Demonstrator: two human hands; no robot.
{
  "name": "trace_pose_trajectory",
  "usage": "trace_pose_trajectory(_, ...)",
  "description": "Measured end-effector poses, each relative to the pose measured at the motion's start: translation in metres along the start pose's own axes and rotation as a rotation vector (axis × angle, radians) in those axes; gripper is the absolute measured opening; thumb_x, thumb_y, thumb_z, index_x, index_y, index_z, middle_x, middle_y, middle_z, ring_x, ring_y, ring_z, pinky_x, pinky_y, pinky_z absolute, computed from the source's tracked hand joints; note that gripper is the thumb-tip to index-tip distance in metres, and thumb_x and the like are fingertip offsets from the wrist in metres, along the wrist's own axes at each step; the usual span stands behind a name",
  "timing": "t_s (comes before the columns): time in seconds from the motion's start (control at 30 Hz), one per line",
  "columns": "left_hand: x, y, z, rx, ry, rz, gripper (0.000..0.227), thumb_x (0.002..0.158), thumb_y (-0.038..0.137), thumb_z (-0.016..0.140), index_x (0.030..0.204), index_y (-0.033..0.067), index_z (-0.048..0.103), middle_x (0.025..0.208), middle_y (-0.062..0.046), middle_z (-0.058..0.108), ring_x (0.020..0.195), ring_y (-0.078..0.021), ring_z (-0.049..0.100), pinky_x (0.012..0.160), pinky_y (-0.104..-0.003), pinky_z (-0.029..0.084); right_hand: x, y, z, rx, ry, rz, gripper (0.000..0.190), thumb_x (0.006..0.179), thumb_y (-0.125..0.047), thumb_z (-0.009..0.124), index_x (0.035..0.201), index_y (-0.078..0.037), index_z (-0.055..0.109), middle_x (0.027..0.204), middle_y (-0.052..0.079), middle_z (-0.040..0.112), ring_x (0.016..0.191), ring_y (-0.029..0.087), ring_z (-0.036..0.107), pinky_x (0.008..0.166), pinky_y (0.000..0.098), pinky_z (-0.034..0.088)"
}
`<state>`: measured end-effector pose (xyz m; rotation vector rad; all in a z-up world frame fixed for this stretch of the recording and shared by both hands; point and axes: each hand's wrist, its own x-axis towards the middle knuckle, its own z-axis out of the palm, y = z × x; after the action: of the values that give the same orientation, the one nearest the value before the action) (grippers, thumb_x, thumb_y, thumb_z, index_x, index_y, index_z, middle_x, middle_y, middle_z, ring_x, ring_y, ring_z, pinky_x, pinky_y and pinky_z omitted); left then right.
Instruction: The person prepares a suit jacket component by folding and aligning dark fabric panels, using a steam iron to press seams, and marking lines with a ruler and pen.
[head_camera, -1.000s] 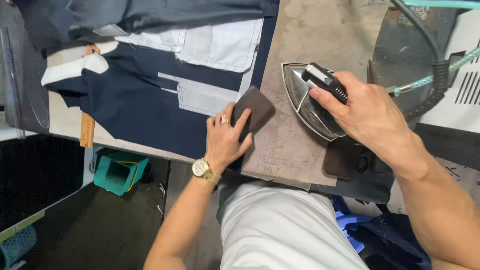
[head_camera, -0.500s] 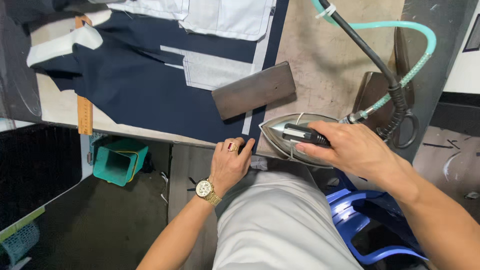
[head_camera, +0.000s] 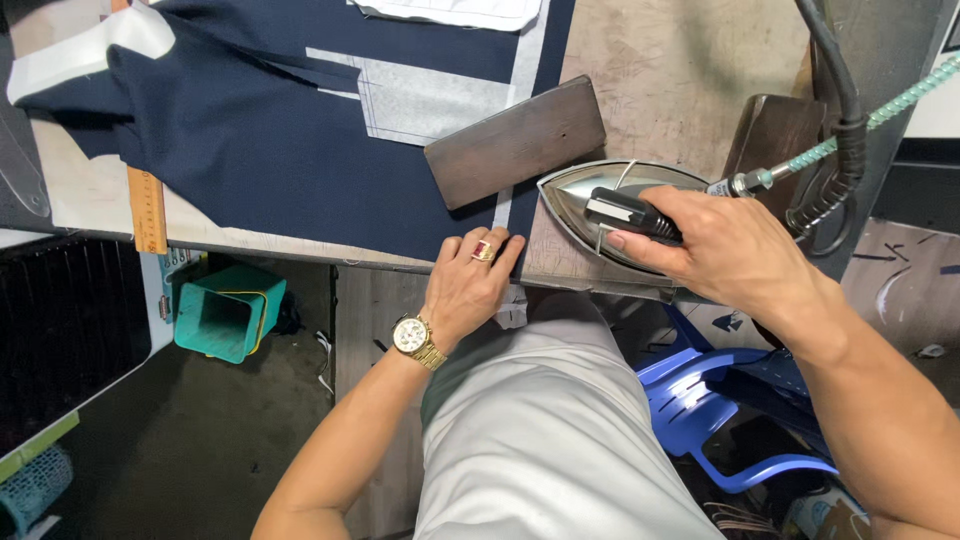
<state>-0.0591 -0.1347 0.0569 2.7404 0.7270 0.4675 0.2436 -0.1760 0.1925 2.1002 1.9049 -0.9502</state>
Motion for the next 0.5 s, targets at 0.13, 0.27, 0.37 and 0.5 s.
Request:
trace_pose_trajectory(0.13, -0.012, 0.001, 0.004, -0.018, -0.046, -0.028, 0.040, 0.096, 0.000, 0.063, 0.136, 0.0070, 0.066, 0.132, -0.012, 0.068, 0.113, -0.0312, 0.066, 0.077, -0.042, 0.043, 0.005, 0.002, 0.010, -0.062, 0.014, -0.067, 0.056, 0.103, -0.064, 0.058, 0.125, -0.013, 0.066, 0.099, 0.008, 0.078, 0.091, 0.042, 0.075, 0.065, 0.0573, 0.057)
trace_pose_trajectory(0.27, -0.019, 0.006, 0.006, -0.052, -0.049, -0.022, 0.042, 0.096, -0.002, 0.063, 0.138, 0.0053, 0.064, 0.132, -0.014, 0.069, 0.114, -0.0328, 0.066, 0.077, -0.043, 0.043, 0.014, -0.007, 0.010, -0.084, -0.002, -0.135, 0.059, 0.103, -0.067, 0.054, 0.125, -0.013, 0.064, 0.103, 0.010, 0.078, 0.090, 0.043, 0.076, 0.068, 0.0591, 0.058)
trace_pose_trajectory(0.37, -0.033, 0.010, 0.019, -0.034, 0.063, 0.009, 0.038, 0.096, 0.007, 0.067, 0.134, 0.0052, 0.071, 0.121, -0.017, 0.069, 0.112, -0.0341, 0.066, 0.083, -0.041, 0.047, 0.019, -0.019, 0.006, -0.046, 0.063, -0.229, 0.054, 0.104, -0.065, 0.055, 0.121, -0.015, 0.069, 0.086, 0.012, 0.078, 0.076, 0.036, 0.080, 0.065, 0.0498, 0.064)
trace_pose_trajectory(0.5, -0.041, 0.020, 0.021, -0.035, 0.083, -0.013, 0.042, 0.091, 0.005, 0.071, 0.134, 0.0056, 0.072, 0.120, -0.015, 0.068, 0.111, -0.0318, 0.065, 0.083, -0.040, 0.046, 0.027, -0.032, 0.017, -0.194, 0.164, -0.338, 0.057, 0.106, -0.073, 0.050, 0.114, -0.019, 0.067, 0.077, 0.005, 0.073, 0.066, 0.027, 0.079, 0.059, 0.0427, 0.063)
